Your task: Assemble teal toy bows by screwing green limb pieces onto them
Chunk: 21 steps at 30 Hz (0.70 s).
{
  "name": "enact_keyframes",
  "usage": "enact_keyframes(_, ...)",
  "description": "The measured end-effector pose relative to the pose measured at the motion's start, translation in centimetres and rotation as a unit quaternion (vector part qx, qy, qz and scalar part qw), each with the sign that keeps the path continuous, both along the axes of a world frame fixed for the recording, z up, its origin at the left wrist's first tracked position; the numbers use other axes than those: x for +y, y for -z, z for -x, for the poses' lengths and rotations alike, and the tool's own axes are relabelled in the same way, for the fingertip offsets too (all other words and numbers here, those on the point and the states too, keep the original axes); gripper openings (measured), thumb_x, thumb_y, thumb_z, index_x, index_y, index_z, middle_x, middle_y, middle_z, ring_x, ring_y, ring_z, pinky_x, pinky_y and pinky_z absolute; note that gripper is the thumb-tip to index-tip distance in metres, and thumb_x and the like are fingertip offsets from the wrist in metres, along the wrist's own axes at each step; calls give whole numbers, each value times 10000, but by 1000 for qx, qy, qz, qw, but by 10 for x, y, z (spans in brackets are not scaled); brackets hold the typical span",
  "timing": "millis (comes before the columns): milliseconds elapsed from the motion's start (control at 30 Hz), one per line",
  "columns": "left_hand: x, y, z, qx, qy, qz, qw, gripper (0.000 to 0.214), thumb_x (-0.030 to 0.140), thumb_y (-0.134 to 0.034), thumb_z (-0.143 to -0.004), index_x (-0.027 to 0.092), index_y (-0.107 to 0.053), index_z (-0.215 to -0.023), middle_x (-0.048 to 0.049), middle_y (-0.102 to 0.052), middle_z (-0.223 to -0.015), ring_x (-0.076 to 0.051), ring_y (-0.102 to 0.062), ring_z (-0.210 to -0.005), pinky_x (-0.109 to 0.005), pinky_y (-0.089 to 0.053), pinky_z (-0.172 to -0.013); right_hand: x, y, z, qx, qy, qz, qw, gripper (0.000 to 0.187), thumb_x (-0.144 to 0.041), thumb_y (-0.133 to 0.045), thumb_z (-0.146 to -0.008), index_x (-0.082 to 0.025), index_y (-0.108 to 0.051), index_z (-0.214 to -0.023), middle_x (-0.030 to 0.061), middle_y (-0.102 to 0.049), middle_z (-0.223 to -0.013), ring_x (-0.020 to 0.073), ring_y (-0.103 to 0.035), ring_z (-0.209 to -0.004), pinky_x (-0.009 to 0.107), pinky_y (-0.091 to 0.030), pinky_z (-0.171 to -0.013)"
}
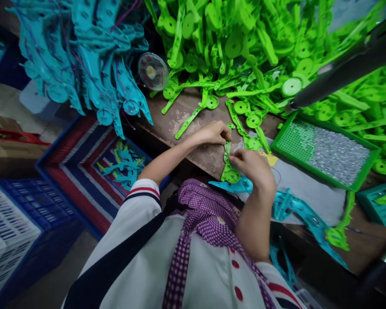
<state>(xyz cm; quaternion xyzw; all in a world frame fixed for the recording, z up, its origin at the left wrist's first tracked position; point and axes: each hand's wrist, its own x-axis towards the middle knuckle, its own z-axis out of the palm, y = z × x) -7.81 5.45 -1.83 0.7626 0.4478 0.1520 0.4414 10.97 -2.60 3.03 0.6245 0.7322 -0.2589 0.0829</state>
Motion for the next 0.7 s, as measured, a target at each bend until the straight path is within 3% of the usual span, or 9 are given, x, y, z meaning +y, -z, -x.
enact_keyframes(100, 0, 2, 0, -2, -2, 0, 1000, 270, 70, -687, -686, 143, -810, -915, -36, -790, -880, -158, -693, -788, -254, -491, -739, -15, 6, -5, 22, -10, -43, 999, 234, -344, -516, -955, -234, -721, -939, 76, -752, -941, 254, -636, -853, 377, -348, -794)
enact_keyframes(267, -1, 2, 1, -10, -1, -4, 1000, 265, 53, -690, -692, 140, -810, -910, -42, -790, -888, -165, -694, -797, -262, -492, -747, -51, 15, 2, 71, 59, -158, 983, 329, -357, -431, -1015, -186, -710, -984, 105, -748, -958, 245, -632, -860, 361, -329, -797)
enact_keyframes(333, -1, 2, 0, -9, 3, -2, 1000, 260, 49, -688, -700, 142, -808, -911, -40, -789, -891, -164, -692, -802, -267, -495, -761, -63, 19, 9, 65, 47, -186, 979, 336, -340, -415, -1030, -175, -708, -1026, 111, -739, -971, 236, -619, -846, 354, -322, -785)
enact_keyframes(567, -3, -3, 3, 19, 14, -15, 1000, 246, 69, -686, -765, 142, -794, -974, -49, -760, -933, -177, -681, -873, -291, -494, -826, -79, 22, 13, 8, -29, -203, 979, 327, -252, -397, -1026, -189, -692, -1149, 96, -670, -905, 198, -514, -709, 346, -262, -695)
enact_keyframes(700, -25, -7, 6, 15, 3, -53, 998, 282, 176, -706, -844, 185, -757, -1121, -78, -699, -1117, -221, -652, -1066, -347, -486, -970, -77, 21, 11, -8, -49, -214, 976, 314, -251, -394, -1023, -194, -695, -1094, 95, -659, -922, 179, -475, -663, 349, -245, -662)
